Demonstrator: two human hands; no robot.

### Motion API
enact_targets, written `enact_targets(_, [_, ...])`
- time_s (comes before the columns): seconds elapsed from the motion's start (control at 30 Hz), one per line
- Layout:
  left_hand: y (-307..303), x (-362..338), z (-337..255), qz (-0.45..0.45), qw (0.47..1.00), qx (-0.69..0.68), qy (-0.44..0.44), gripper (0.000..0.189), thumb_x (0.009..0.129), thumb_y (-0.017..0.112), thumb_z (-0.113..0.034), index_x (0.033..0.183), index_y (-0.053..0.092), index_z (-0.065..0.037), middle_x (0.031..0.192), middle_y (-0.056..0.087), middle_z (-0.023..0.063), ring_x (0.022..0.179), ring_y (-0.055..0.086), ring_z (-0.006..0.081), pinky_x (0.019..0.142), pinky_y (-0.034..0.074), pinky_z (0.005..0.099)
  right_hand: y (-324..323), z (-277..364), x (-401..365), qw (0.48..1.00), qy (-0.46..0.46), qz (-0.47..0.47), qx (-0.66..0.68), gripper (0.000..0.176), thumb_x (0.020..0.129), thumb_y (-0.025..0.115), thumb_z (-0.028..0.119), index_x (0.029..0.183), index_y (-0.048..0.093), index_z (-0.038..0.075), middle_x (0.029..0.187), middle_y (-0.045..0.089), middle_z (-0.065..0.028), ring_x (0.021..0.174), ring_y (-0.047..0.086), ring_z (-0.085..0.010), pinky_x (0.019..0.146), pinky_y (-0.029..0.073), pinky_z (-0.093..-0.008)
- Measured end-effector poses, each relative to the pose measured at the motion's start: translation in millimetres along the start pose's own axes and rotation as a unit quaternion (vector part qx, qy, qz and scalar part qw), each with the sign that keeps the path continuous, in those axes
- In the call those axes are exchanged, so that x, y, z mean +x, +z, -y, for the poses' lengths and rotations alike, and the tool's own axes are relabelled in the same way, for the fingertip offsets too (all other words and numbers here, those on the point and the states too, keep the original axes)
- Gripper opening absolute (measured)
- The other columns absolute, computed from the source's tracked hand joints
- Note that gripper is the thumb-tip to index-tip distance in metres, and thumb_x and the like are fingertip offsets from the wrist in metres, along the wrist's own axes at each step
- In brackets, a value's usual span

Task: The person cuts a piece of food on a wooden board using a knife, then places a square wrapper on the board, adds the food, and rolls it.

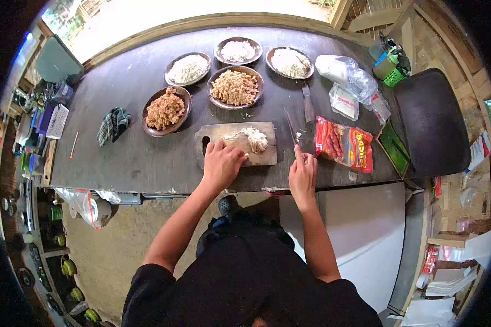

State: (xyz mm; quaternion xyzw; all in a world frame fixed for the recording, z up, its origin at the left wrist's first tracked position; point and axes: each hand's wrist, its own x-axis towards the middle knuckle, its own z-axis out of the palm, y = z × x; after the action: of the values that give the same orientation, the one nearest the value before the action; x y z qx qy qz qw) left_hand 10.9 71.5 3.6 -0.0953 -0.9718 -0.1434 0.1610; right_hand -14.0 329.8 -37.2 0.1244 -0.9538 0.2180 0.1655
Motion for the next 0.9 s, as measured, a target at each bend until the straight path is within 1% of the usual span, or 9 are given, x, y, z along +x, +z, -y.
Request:
enact_targets(0.07, [0.2,-0.2,8.3,-0.005,0.999,0.050,0.001,0.018,0.088,0.074,-0.035,0.083,0.078,-0.018,0.087,0.074,-0.0030,0.093,0.059,0.0221,0.085,0.041,0.0384,-3.0,1.2,-3.8,0.998,-0.032,-0.024,0.058,0.054,0.093,0.061,0.001,0.146,0.053,0.004,0.110,0.058,-0.0209,0.105,0.057,-0.0373,0.093,0.048,-0.0479])
enact_targets(0.23, [-16.3,0.9,34.9,-0.022,0.999,0.030,-0.025,0.016,0.083,0.080,-0.036,0.083,0.079,-0.019,0.086,0.074,-0.0045,0.093,0.057,0.0206,0.086,0.040,0.0379,-15.8,34.2,-22.4,0.985,-0.068,0.003,0.158,0.063,0.092,0.061,-0.001,0.153,0.047,0.006,0.109,0.058,-0.0195,0.100,0.060,-0.0362,0.089,0.051,-0.0462])
enact_targets(0.37, [-22.4,2.1,48.0,-0.049,0.998,0.034,-0.033,0.015,0.080,0.082,-0.035,0.081,0.080,-0.020,0.083,0.074,-0.0059,0.092,0.057,0.0204,0.087,0.040,0.0374,-15.0,59.8,-36.2,0.974,-0.073,0.042,0.209,0.061,0.094,0.061,0.000,0.153,0.047,0.007,0.109,0.058,-0.0193,0.098,0.062,-0.0358,0.087,0.053,-0.0448])
enact_targets(0.43, [-20.5,3.0,49.6,-0.052,0.997,0.010,-0.054,0.014,0.079,0.083,-0.034,0.081,0.081,-0.020,0.080,0.074,-0.0057,0.091,0.057,0.0206,0.086,0.040,0.0370,-20.6,70.3,-41.0,0.963,-0.074,0.102,0.236,0.059,0.096,0.061,0.003,0.153,0.047,0.008,0.112,0.057,-0.0192,0.094,0.064,-0.0353,0.082,0.054,-0.0449])
enact_targets(0.6, [-18.8,3.1,48.1,-0.048,0.997,0.000,-0.062,0.013,0.078,0.083,-0.034,0.081,0.081,-0.021,0.077,0.073,-0.0050,0.090,0.057,0.0204,0.084,0.040,0.0366,-16.2,83.5,-51.6,0.964,-0.073,0.133,0.220,0.058,0.097,0.063,0.005,0.152,0.049,0.015,0.111,0.059,-0.0171,0.082,0.066,-0.0325,0.073,0.056,-0.0432])
enact_targets(0.67, [-17.8,2.4,49.1,-0.062,0.996,0.001,-0.058,0.013,0.077,0.084,-0.034,0.082,0.082,-0.022,0.076,0.073,-0.0050,0.089,0.057,0.0200,0.083,0.040,0.0364,-17.1,87.7,-54.4,0.964,-0.075,0.133,0.216,0.057,0.097,0.063,0.005,0.152,0.050,0.015,0.110,0.059,-0.0173,0.083,0.066,-0.0330,0.073,0.056,-0.0435])
enact_targets(0.73, [-20.2,2.4,48.3,-0.028,0.996,0.005,-0.083,0.012,0.077,0.083,-0.033,0.082,0.082,-0.023,0.077,0.073,-0.0056,0.088,0.057,0.0191,0.083,0.040,0.0361,-18.1,90.0,-57.1,0.965,-0.076,0.134,0.213,0.057,0.097,0.063,0.006,0.152,0.050,0.015,0.109,0.059,-0.0176,0.083,0.066,-0.0335,0.073,0.056,-0.0438])
enact_targets(0.8, [-19.3,0.5,48.0,-0.029,0.996,0.002,-0.087,0.012,0.077,0.083,-0.033,0.082,0.082,-0.023,0.079,0.074,-0.0061,0.087,0.057,0.0188,0.084,0.040,0.0360,-19.3,91.5,-58.8,0.961,-0.093,0.168,0.197,0.060,0.096,0.062,0.005,0.153,0.044,0.007,0.110,0.057,-0.0222,0.090,0.067,-0.0402,0.076,0.058,-0.0467])
enact_targets(0.9, [-15.8,-0.3,49.1,-0.039,0.995,-0.004,-0.089,0.011,0.077,0.082,-0.032,0.082,0.082,-0.022,0.082,0.075,-0.0069,0.087,0.056,0.0186,0.084,0.040,0.0358,-23.4,95.0,-59.4,0.960,-0.100,0.183,0.186,0.063,0.094,0.063,0.004,0.154,0.042,0.006,0.112,0.057,-0.0237,0.090,0.067,-0.0419,0.078,0.058,-0.0464])
